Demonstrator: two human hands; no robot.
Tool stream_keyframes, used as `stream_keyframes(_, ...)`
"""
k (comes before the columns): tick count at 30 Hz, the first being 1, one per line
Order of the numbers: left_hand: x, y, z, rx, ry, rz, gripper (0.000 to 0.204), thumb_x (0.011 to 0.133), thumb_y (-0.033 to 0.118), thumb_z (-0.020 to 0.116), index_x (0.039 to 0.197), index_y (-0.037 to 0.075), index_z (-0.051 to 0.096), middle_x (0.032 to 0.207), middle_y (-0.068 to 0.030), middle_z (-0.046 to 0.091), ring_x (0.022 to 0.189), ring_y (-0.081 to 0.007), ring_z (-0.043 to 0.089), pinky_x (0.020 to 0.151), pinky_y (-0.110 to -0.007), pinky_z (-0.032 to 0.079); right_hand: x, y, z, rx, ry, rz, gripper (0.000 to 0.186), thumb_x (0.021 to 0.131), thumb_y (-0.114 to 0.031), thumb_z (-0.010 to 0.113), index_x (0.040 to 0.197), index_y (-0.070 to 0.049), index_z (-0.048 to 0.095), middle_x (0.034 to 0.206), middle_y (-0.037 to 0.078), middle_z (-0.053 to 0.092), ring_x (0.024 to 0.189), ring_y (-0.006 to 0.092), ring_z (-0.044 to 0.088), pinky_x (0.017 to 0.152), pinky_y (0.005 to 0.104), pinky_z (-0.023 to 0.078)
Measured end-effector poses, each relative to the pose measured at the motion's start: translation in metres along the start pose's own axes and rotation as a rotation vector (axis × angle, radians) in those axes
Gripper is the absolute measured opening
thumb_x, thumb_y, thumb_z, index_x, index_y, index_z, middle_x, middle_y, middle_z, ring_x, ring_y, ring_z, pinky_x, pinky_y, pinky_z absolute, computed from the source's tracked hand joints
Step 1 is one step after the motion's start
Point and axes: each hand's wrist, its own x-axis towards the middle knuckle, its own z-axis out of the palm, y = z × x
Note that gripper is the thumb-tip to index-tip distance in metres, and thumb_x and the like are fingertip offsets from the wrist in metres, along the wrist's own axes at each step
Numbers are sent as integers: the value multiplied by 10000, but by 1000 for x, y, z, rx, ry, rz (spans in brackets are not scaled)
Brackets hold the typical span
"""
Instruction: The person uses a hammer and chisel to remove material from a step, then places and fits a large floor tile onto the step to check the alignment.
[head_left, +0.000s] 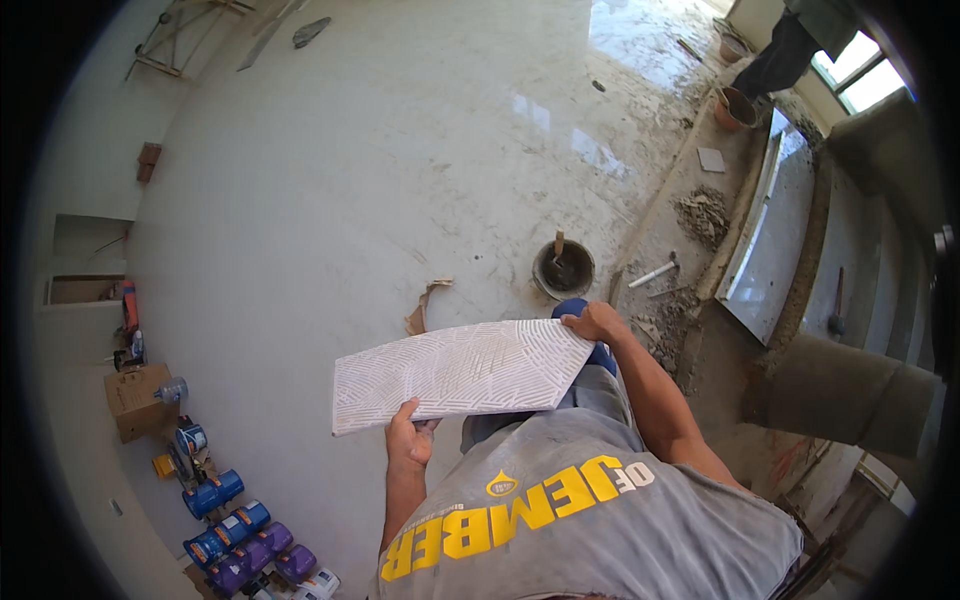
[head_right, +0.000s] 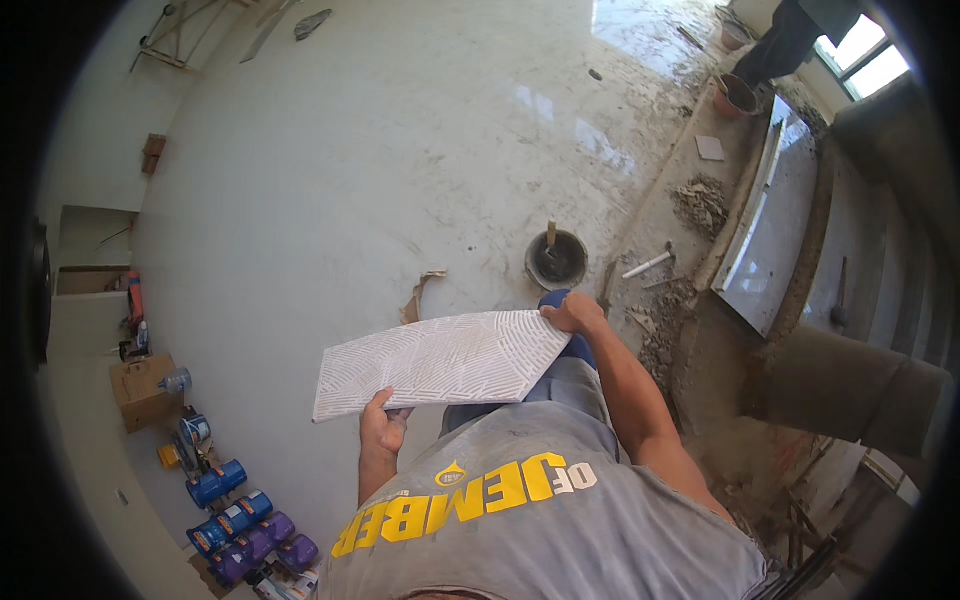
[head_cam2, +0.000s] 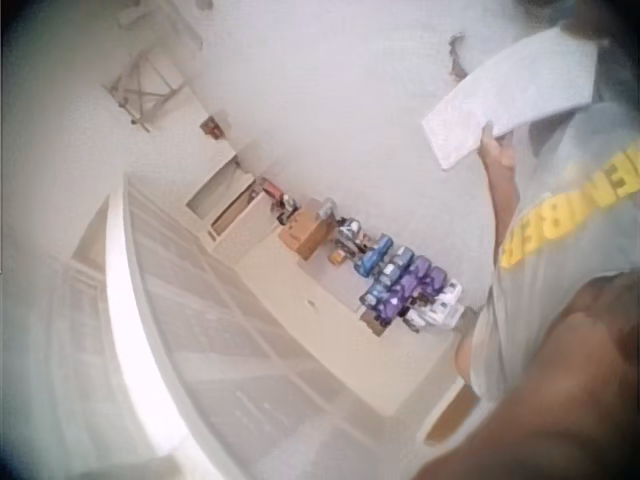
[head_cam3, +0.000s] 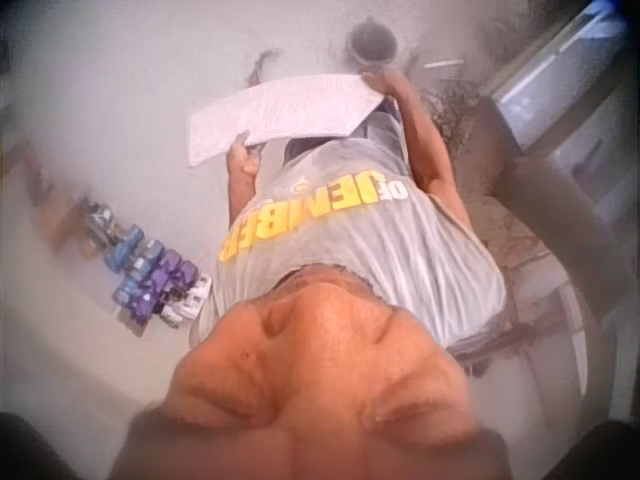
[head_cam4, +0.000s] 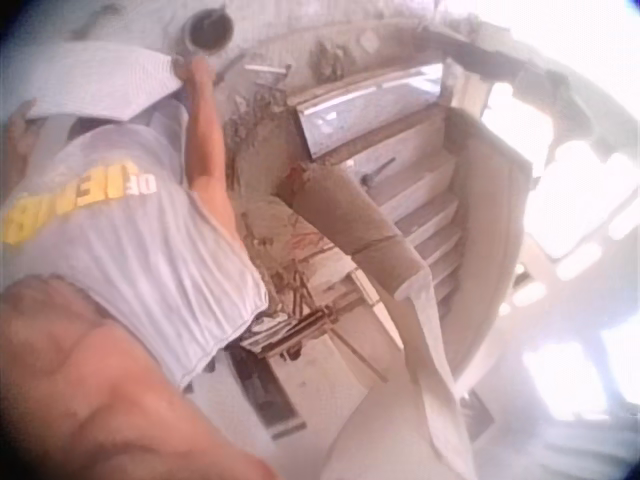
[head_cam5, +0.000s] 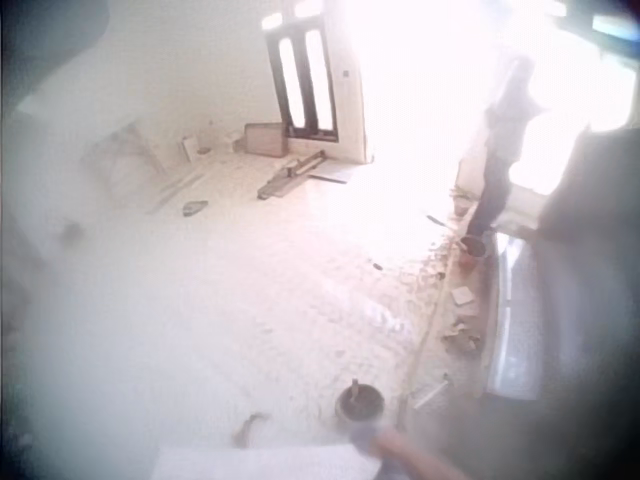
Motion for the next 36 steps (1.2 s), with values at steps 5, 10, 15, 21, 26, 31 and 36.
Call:
stream_keyframes(5,30,64,62,29,-65,55,523,946,29,596,1454,45,472,1398,-153,570,1287,-323,570,1089,-541,476,42,-58,-69,42,28,51,837,820,-658,699,1146,113,718,1205,308,703,1160,415,689,974,452,544)
stream_keyframes(10,87,112,150,52,-106,41,482,956,39,619,1423,62,505,1342,-133,602,1237,-315,601,979,-513,534,95,-85,-141,129,150,66,798,798,-644,724,1017,124,742,1067,341,718,1057,419,721,908,454,557)
stream_keyframes(15,172,169,258,100,-168,3,524,969,-7,588,1468,93,462,1398,-153,561,1283,-359,577,994,-609,540,192,-81,-210,208,290,122,755,779,-629,753,876,119,740,890,321,721,876,415,734,782,462,561)
stream_keyframes(21,244,258,345,-16,-168,-51,546,960,-22,607,1467,80,431,1391,-151,561,1198,-354,636,931,-578,585,265,-169,-330,199,302,106,705,766,-603,788,803,99,743,791,299,717,788,390,738,724,463,555)
stream_keyframes(26,285,336,410,-49,-127,-3,522,955,8,623,1446,72,460,1361,-164,574,1200,-353,630,942,-562,579,348,-254,-409,101,317,37,720,779,-615,774,802,103,742,789,297,717,797,386,743,743,464,560)
stream_keyframes(31,365,430,450,-60,-139,-13,547,969,26,596,1483,71,414,1407,-151,547,1242,-330,603,963,-510,554,440,-352,-467,-29,293,-26,762,798,-655,744,808,107,743,793,297,719,801,393,742,763,463,567)
stream_keyframes(36,436,528,489,-93,-102,-36,509,981,52,586,1463,29,423,1404,-174,543,1256,-354,600,1004,-522,557,512,-456,-515,-46,258,25,783,799,-659,746,821,124,738,780,281,722,789,382,745,743,457,573)
